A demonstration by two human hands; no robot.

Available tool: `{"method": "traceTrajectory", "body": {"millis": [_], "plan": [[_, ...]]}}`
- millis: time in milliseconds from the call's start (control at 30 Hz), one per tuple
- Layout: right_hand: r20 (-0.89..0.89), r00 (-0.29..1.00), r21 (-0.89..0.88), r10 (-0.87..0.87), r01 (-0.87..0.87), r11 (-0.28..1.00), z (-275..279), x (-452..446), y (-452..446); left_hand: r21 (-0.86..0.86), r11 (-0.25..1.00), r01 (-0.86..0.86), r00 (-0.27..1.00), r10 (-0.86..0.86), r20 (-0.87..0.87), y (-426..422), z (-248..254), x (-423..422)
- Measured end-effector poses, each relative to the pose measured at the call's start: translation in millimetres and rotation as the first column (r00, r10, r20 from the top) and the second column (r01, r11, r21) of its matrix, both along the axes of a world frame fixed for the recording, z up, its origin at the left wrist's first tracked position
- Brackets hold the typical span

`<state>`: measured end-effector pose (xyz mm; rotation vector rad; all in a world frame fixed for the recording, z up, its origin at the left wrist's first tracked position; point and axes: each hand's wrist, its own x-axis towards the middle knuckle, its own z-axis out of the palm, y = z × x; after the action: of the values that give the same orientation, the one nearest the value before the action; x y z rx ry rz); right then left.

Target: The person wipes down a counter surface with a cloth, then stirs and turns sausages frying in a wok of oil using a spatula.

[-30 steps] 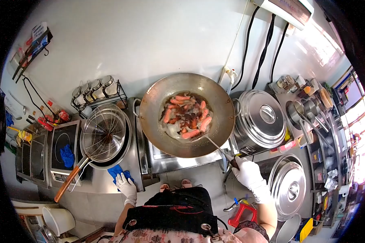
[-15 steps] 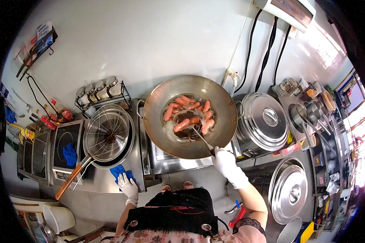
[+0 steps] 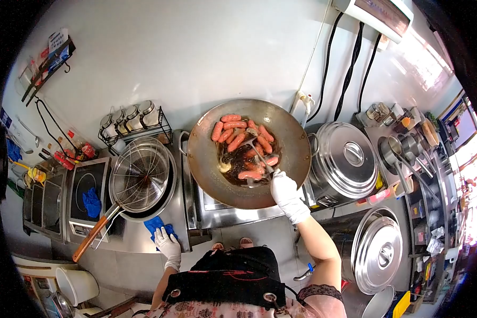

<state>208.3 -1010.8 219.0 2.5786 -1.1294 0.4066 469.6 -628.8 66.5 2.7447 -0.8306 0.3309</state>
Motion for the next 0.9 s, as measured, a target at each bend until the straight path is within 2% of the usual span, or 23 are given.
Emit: {"method": "traceTrajectory", "body": {"millis": [167, 267, 433, 500, 533, 567, 633, 667, 700, 767, 900], "plan": [[-0.053, 0.999, -0.026, -0.007, 0.006, 1.000, 6, -18, -5, 0.062, 0.998, -0.015, 0.999, 0.018, -0.037, 0, 3, -1], [-0.108, 0.994, -0.094, -0.023, 0.013, 0.995, 11, -36, -2, 0.063, 0.998, -0.016, 0.999, 0.018, -0.033, 0, 3, -1], [-0.159, 0.986, -0.093, -0.054, 0.040, 0.995, 24, -64, 16, 0.048, 0.999, -0.013, 1.000, 0.014, -0.020, 0, 2, -1], [-0.157, 0.985, -0.017, -0.069, 0.067, 0.998, 30, -73, 26, 0.041, 0.999, -0.008, 1.000, 0.009, -0.009, 1, 0, -1], [-0.123, 0.991, 0.111, -0.053, 0.067, 0.992, 37, -77, 31, 0.044, 0.999, -0.009, 1.000, 0.009, -0.007, 1, -1, -1], [-0.123, 0.991, 0.111, -0.053, 0.067, 0.992, 33, -82, 34, 0.048, 0.999, -0.009, 1.000, 0.010, -0.004, 1, -1, -1], [-0.078, 0.997, 0.245, -0.020, 0.039, 0.969, 33, -86, 41, 0.041, 0.999, -0.012, 1.000, 0.013, -0.008, 0, 1, -1], [-0.029, 1.000, 0.236, -0.003, 0.010, 0.972, 33, -86, 46, 0.033, 0.999, -0.014, 1.000, 0.015, -0.012, 0, 2, -2], [-0.079, 0.997, 0.304, -0.010, 0.033, 0.952, 36, -84, 50, 0.032, 0.999, -0.013, 1.000, 0.013, -0.011, -1, 2, -2], [-0.014, 0.999, 0.390, 0.052, -0.043, 0.920, 43, -75, 53, 0.050, 0.998, -0.025, 0.999, 0.026, -0.031, -1, 4, -2], [0.055, 0.997, 0.447, 0.045, -0.065, 0.892, 46, -46, 53, 0.052, 0.998, -0.019, 0.999, 0.021, -0.037, 0, 2, -1]]}}
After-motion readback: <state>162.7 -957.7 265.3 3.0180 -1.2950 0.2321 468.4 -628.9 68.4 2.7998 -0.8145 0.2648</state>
